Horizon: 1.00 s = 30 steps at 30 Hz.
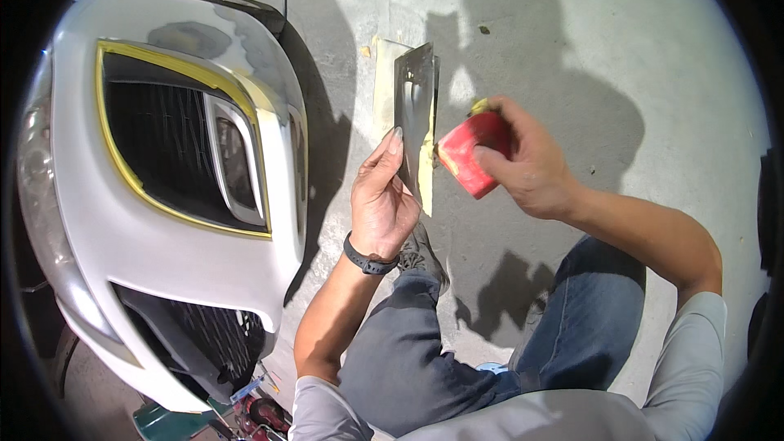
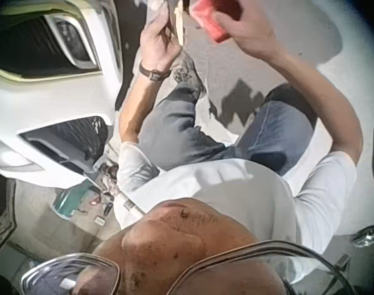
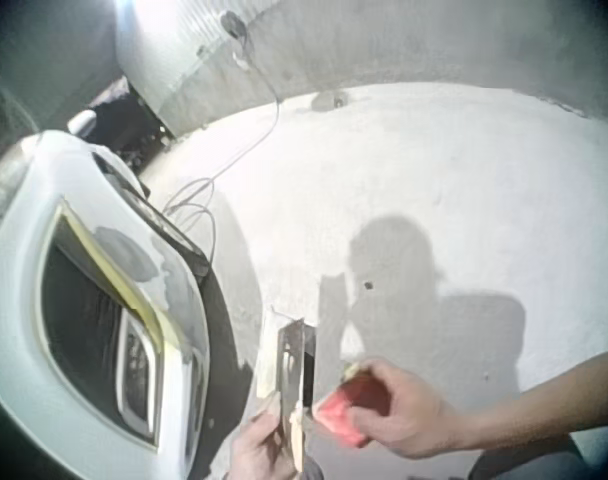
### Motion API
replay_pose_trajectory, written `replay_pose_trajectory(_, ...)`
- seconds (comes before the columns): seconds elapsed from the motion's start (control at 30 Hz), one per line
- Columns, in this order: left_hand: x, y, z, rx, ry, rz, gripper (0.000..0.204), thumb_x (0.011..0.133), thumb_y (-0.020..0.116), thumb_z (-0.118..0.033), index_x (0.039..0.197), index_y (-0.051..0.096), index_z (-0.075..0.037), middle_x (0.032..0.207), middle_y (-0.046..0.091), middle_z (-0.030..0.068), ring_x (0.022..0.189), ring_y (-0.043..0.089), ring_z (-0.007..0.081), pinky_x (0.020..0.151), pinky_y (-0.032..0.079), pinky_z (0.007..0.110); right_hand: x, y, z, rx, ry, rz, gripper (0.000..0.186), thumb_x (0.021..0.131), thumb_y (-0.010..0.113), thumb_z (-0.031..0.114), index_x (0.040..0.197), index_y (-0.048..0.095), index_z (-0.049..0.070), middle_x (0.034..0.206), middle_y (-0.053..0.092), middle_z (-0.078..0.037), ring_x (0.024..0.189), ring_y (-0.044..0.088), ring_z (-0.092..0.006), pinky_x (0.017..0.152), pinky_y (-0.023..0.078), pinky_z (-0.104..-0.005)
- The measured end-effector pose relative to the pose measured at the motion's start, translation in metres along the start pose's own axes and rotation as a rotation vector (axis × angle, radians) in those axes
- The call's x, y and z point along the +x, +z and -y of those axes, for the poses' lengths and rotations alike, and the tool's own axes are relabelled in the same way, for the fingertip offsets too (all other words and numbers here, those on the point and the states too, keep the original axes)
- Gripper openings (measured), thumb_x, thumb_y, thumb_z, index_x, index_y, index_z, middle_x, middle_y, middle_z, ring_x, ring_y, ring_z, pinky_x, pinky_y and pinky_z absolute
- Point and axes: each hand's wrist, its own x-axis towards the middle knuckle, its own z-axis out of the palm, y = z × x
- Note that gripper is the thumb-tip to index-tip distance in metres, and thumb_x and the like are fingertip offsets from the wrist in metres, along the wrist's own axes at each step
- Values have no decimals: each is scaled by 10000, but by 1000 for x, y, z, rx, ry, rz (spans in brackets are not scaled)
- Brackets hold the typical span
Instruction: The person applies yellow body filler to the front bumper of a white car using a red spreader and a metal putty knife. They smooth the filler along the bumper edge and around the headlight area, then scrape excess material from the tools.
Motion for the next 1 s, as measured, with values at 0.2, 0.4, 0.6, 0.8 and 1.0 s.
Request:
replay_pose_trajectory(0.2, -19, 58, -19, 78, 21, 143, 309, 1075, 525, -148, 1313, 615, 26, 1225, 717, 108, 1099, 692, 165, 990, 547, 305, -23, -31, 63, -210, -689, -359, 258, 864, 752, -48, 1119, 734, -19, 1027, 673, -103, 839, 680, -162, 763, 551, -276)
replay_pose_trajectory(0.4, -20, 108, -51, 265, 160, 65, 293, 1079, 520, -165, 1298, 624, -1, 1209, 724, 88, 1067, 708, 155, 934, 570, 307, -33, -38, 97, -366, -808, -329, 374, 814, 788, -77, 1173, 753, 24, 1007, 683, -110, 780, 665, -155, 638, 536, -265)
replay_pose_trajectory(0.6, 37, 119, -44, 83, 153, 272, 272, 1074, 559, -187, 1278, 658, -36, 1109, 750, 21, 912, 721, 99, 751, 554, 228, 10, -52, 102, -582, -896, -323, 354, 843, 761, -87, 1189, 717, -20, 1056, 647, -119, 904, 646, -173, 762, 531, -273)
replay_pose_trajectory(0.8, 115, 106, -39, 100, 163, 129, 243, 1068, 582, -174, 1236, 697, -41, 1090, 759, 37, 907, 720, 107, 723, 560, 235, 59, -54, 86, -45, -314, -486, 186, 910, 722, 24, 1083, 718, -45, 1046, 640, -107, 939, 638, -171, 832, 487, -255)
replay_pose_trajectory(1.0, 174, 64, -30, -27, 389, 125, 234, 1081, 559, -185, 1171, 715, -35, 1091, 759, 53, 894, 728, 125, 713, 573, 273, 119, -37, 36, -364, -320, -159, 236, 980, 655, 25, 1199, 669, -65, 1006, 651, -64, 882, 619, -118, 797, 510, -255)
